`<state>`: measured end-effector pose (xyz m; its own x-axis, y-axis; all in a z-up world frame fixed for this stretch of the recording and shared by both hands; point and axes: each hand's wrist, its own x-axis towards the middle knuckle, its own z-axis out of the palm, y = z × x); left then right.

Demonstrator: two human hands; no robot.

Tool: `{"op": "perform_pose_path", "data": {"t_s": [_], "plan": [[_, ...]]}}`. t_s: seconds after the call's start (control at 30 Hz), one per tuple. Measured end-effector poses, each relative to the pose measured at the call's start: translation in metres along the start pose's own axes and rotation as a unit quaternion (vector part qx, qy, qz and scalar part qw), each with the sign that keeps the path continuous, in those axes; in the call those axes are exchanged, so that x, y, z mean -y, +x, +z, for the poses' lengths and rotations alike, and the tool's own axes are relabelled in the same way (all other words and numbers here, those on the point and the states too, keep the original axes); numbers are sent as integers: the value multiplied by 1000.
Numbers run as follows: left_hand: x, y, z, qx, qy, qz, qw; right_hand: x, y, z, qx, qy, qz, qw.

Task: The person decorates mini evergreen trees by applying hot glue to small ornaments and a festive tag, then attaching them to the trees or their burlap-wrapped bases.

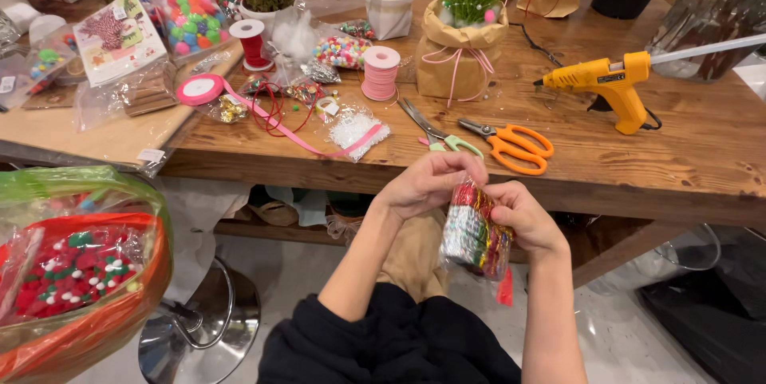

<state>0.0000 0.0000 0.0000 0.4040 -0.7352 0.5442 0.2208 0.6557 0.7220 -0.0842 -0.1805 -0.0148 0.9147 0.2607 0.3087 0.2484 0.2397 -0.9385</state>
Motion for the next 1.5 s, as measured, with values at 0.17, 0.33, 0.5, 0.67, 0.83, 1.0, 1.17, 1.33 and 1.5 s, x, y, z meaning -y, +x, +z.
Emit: {"op": "perform_pose_path", "data": {"t_s": [0.17,0.33,0.5,0.67,0.83,1.0,1.17,1.33,1.5], "plan": [[7,-16,19,-83,-60,24,994,5,-2,13,-12,2,-8,1000],[-11,-16,39,-132,-6,47,990,-45,-4,-26,-46,10,2,999],[-2,-17,22,-178,-94,51,978,-1,7,17,-71,17,2,997],[1,-21,6,-204,-113,36,972,-15,14,15,-86,15,8,996],[-4,-27,-4,-237,-66,25,969,-6,16,26,-100,-12,23,995],[-8,-37,-11,-237,-4,-11,971,-10,14,19,-107,-49,45,992],[-32,-43,4,-228,13,-36,973,-8,15,28,-111,-40,45,992],[-22,-31,-3,-243,-41,34,969,-18,28,36,-161,14,12,987],[7,-29,-18,-299,-106,-38,948,9,33,61,-178,-16,3,984]]}}
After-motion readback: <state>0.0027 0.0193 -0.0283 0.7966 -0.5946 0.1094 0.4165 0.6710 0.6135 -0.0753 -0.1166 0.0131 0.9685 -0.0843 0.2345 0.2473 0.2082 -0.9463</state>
